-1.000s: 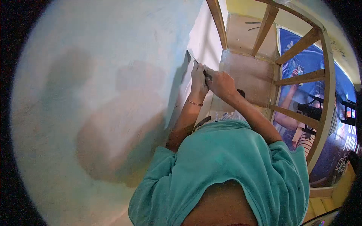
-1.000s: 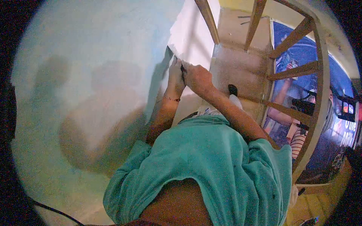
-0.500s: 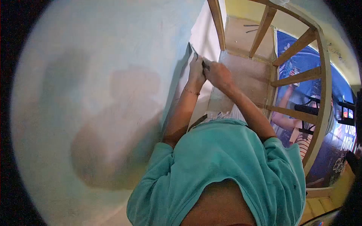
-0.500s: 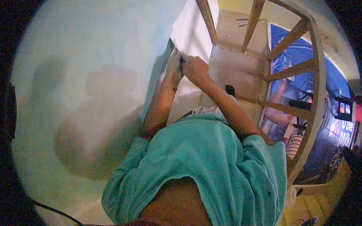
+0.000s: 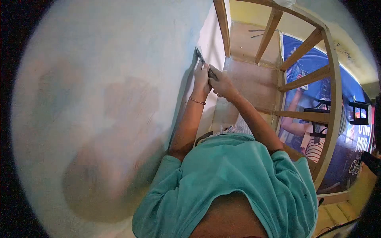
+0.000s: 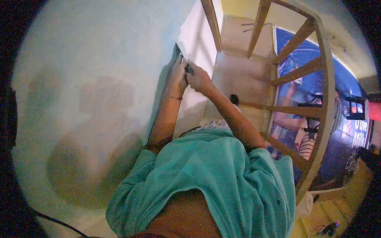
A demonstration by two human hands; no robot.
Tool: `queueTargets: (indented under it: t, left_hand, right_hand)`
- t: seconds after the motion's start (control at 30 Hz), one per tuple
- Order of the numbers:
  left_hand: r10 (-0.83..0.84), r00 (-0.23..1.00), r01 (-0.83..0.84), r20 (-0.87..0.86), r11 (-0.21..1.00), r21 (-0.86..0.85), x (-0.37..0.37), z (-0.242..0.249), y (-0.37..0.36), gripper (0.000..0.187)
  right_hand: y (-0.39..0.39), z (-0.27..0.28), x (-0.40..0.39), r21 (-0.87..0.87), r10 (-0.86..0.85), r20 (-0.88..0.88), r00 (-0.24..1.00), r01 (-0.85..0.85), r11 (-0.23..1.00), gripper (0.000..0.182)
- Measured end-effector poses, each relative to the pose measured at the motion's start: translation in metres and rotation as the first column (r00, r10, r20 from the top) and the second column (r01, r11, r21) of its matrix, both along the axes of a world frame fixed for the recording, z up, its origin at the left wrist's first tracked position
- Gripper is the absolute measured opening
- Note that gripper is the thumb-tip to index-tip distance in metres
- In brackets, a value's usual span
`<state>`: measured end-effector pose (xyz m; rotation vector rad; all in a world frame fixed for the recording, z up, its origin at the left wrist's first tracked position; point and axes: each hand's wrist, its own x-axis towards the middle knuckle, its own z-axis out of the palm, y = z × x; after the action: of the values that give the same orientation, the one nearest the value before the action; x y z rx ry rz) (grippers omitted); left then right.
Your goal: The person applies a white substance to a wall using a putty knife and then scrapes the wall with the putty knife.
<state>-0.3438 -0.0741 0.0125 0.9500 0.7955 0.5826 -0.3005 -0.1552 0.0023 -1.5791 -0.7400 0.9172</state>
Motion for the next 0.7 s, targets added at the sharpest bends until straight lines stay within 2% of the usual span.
queueTargets:
  t: [0.1, 0.2, 0.23, 0.3, 0.4, 0.47, 0.5, 0.6, 0.7]
  left_hand:
    - [0.006, 1.0, -0.005, 0.009, 0.999, -0.046, -0.002, 0.002, -0.005, 0.025]
    - [-0.001, 0.997, 0.01, 0.083, 0.994, -0.106, -0.002, -0.017, 0.008, 0.026]
    - [0.003, 0.993, 0.012, 0.121, 0.992, -0.123, 0.0, -0.02, 0.008, 0.026]
    - [0.015, 0.996, -0.003, 0.09, 0.992, -0.127, 0.003, -0.024, 0.015, 0.026]
    - [-0.014, 0.999, 0.019, 0.051, 0.994, -0.107, -0.001, -0.015, 0.005, 0.029]
    - [0.015, 0.999, -0.01, 0.036, 0.992, -0.123, 0.003, -0.019, 0.014, 0.033]
    - [-0.012, 0.999, 0.015, 0.049, 0.997, -0.072, 0.002, -0.024, 0.018, 0.042]
    - [0.032, 0.999, -0.03, 0.02, 0.995, -0.094, 0.004, -0.039, 0.023, 0.047]
    - [0.055, 0.998, -0.055, 0.01, 0.997, -0.045, 0.008, -0.046, 0.022, 0.046]
  right_hand:
    - [-0.005, 0.015, 0.007, -0.12, 0.075, -0.097, 0.992, -0.086, 0.989, 0.045]
    - [-0.002, 0.01, 0.013, -0.114, 0.078, -0.104, 0.992, -0.09, 0.989, 0.046]
    - [-0.003, 0.012, 0.018, -0.131, 0.082, -0.061, 0.995, -0.089, 0.987, 0.045]
    - [0.003, 0.006, 0.019, -0.184, 0.09, -0.001, 0.996, -0.088, 0.979, 0.043]
    - [0.003, -0.014, 0.017, -0.11, 0.122, 0.248, 0.961, -0.097, 0.989, 0.041]
    - [0.011, -0.018, 0.021, -0.097, 0.13, 0.276, 0.952, -0.107, 0.989, 0.042]
    - [0.014, -0.02, 0.022, -0.085, 0.135, 0.287, 0.948, -0.115, 0.99, 0.042]
    - [0.018, -0.016, 0.024, -0.092, 0.177, 0.308, 0.935, -0.156, 0.984, 0.043]
    - [0.016, -0.022, 0.027, -0.104, 0.189, 0.309, 0.932, -0.164, 0.981, 0.043]
